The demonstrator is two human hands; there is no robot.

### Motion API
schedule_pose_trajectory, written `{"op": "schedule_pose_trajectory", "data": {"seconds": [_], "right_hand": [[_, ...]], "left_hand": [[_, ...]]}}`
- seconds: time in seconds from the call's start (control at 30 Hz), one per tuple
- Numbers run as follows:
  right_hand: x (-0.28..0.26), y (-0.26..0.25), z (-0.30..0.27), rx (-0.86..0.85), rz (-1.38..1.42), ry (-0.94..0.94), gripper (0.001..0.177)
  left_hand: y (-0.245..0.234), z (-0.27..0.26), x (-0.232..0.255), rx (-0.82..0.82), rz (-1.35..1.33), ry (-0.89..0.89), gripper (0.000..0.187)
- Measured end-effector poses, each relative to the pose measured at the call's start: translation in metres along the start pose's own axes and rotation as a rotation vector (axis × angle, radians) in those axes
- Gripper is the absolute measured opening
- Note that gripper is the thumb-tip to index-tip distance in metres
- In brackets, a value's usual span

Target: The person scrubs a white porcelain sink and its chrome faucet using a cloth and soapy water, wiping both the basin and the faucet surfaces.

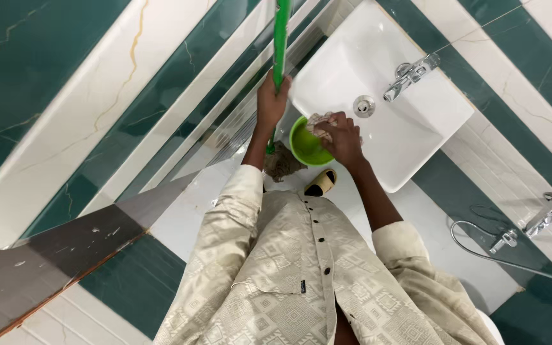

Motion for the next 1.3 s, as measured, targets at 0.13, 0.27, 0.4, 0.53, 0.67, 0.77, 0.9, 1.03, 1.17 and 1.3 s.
{"op": "schedule_pose_trajectory", "data": {"seconds": [0.13,0.27,0.4,0.53,0.67,0.77,0.9,1.03,1.17,1.3], "right_hand": [[-0.017,0.005,0.010,0.012,-0.125,-0.022,0.051],[-0.058,0.026,0.055,0.081,-0.051,-0.051,0.049],[-0.078,0.041,0.084,0.072,0.045,-0.020,0.052],[-0.065,0.035,0.055,0.107,-0.042,-0.060,0.043],[-0.021,0.021,0.000,0.038,-0.010,-0.009,0.033],[0.037,0.002,-0.062,0.173,0.079,-0.025,0.021],[0.097,-0.012,-0.124,0.172,-0.018,0.151,0.027],[0.098,-0.007,-0.113,0.117,0.011,0.318,0.073],[0.062,0.003,-0.075,0.075,-0.044,0.325,0.083],[0.030,0.015,-0.050,0.097,-0.005,0.274,0.068]], "left_hand": [[-0.022,-0.031,0.005,0.049,-0.067,-0.151,0.018],[-0.049,-0.063,0.004,0.052,-0.018,-0.069,0.019],[-0.071,-0.086,0.000,0.120,-0.079,-0.138,0.012],[-0.079,-0.095,-0.002,0.172,-0.202,-0.201,0.014],[-0.082,-0.093,0.002,0.137,-0.125,-0.114,0.015],[-0.078,-0.085,-0.001,0.099,-0.101,-0.111,0.016],[-0.070,-0.078,-0.001,0.108,-0.137,-0.070,0.015],[-0.064,-0.076,-0.004,0.145,-0.131,-0.134,0.014],[-0.063,-0.076,0.000,0.103,-0.123,-0.041,0.015],[-0.058,-0.074,0.004,0.071,-0.065,-0.065,0.013]]}}
Point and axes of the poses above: each hand's wrist, its own z-axis towards the middle knuckle, its own y-axis out of the palm, x = y × z, the point moved 4 cm from there along z, towards the middle knuckle, and after that the axes turned 14 degrees about y, right-handed, at the moved point
